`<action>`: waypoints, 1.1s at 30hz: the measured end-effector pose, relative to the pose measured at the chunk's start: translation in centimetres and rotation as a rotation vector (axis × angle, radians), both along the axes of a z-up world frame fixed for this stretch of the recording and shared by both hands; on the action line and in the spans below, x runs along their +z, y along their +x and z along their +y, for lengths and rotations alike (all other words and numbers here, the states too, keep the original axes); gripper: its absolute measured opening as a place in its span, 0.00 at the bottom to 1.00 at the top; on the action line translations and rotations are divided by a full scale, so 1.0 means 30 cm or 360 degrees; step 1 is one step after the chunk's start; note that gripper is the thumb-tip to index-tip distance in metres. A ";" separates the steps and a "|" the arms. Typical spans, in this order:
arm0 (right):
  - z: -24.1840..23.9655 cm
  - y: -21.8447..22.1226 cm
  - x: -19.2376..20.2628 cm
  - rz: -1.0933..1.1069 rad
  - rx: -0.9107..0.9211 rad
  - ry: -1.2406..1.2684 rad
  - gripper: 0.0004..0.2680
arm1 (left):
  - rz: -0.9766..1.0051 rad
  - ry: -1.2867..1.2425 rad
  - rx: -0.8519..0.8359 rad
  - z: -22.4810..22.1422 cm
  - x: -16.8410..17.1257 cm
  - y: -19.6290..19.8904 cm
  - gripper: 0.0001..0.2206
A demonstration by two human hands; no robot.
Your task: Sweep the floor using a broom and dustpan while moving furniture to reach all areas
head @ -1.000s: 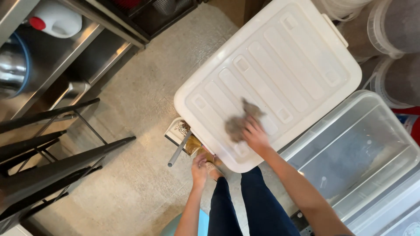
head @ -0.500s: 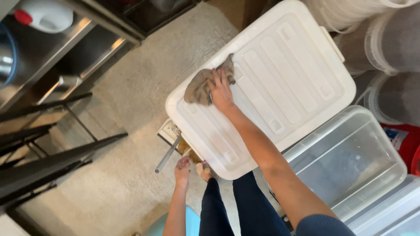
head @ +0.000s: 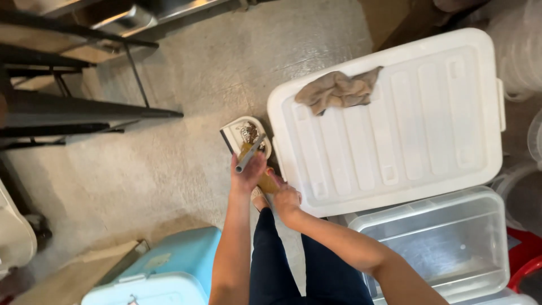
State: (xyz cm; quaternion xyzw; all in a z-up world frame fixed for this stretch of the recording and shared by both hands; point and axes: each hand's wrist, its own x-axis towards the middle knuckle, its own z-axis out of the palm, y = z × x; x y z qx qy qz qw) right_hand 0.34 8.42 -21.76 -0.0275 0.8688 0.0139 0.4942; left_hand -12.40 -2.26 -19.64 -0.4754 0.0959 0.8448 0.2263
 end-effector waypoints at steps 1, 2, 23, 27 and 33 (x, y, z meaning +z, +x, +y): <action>-0.002 0.035 -0.011 -0.0007 0.0035 0.0000 0.15 | -0.0007 0.0000 0.0035 0.031 0.017 -0.020 0.32; -0.004 0.069 -0.022 -0.0025 0.0131 0.0024 0.12 | -0.0079 0.0045 0.0148 0.061 0.034 -0.043 0.22; 0.287 0.374 0.856 -0.0468 -0.0122 -0.0316 0.31 | -0.0396 -0.0581 -0.0595 -0.034 -0.139 0.245 0.07; 0.295 0.487 0.786 -0.0496 -0.0654 -0.0525 0.26 | -0.0319 -0.1278 -0.1248 -0.367 -0.050 0.254 0.09; 0.067 0.553 0.725 -0.0475 -0.2066 -0.0542 0.14 | -0.0225 -0.1193 -0.1214 -0.863 -0.031 0.239 0.05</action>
